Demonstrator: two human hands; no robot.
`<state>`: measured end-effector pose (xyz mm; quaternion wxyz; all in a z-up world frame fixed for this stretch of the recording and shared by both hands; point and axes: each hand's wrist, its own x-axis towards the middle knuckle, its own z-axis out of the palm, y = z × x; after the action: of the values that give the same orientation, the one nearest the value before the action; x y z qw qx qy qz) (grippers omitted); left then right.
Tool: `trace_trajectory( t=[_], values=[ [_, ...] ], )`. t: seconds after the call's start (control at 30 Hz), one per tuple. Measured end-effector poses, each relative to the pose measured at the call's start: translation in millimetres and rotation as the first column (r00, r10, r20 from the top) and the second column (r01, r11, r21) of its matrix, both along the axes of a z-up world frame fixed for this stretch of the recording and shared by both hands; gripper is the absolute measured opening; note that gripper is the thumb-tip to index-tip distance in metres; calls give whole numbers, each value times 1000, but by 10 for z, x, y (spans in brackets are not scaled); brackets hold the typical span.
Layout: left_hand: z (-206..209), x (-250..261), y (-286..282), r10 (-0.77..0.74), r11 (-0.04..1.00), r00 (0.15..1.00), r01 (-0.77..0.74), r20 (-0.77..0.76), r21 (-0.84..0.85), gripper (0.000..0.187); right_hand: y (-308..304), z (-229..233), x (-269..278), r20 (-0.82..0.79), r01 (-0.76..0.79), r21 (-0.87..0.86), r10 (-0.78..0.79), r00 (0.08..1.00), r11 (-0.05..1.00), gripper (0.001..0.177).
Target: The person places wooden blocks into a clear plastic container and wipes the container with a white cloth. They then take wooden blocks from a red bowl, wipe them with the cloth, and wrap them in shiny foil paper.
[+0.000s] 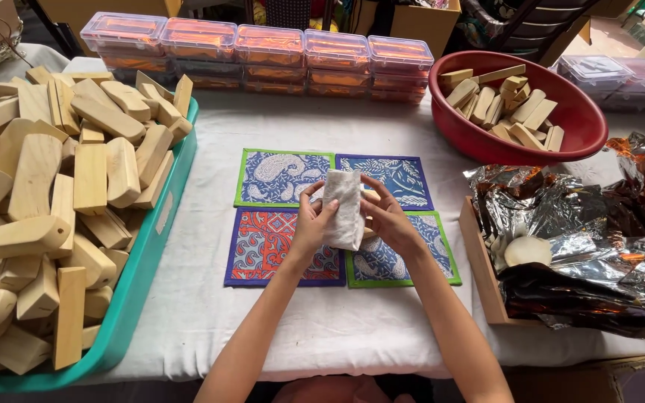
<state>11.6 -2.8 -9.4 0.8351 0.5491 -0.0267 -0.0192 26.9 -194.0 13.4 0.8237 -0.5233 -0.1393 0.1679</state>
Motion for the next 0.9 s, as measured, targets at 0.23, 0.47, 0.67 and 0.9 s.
trace_trajectory(
  t=[0.23, 0.47, 0.67, 0.9],
  values=[
    [-110, -95, -36, 179, 780, 930, -334, 322, 529, 52, -58, -276, 149, 152, 186, -74, -173, 973, 980, 40],
    [465, -477, -204, -28, 648, 899, -316, 436, 693, 67, -37, -161, 95, 228, 274, -52, -256, 939, 960, 35],
    [-26, -196, -130, 40, 806, 913, -270, 406, 526, 48, -32, -40, 54, 242, 310, -142, -271, 932, 940, 79],
    [93, -119, -36, -63, 993, 963, 33, 263, 118, 44, -7, 8, 19, 418, 321, -301, -179, 891, 898, 109]
  ],
)
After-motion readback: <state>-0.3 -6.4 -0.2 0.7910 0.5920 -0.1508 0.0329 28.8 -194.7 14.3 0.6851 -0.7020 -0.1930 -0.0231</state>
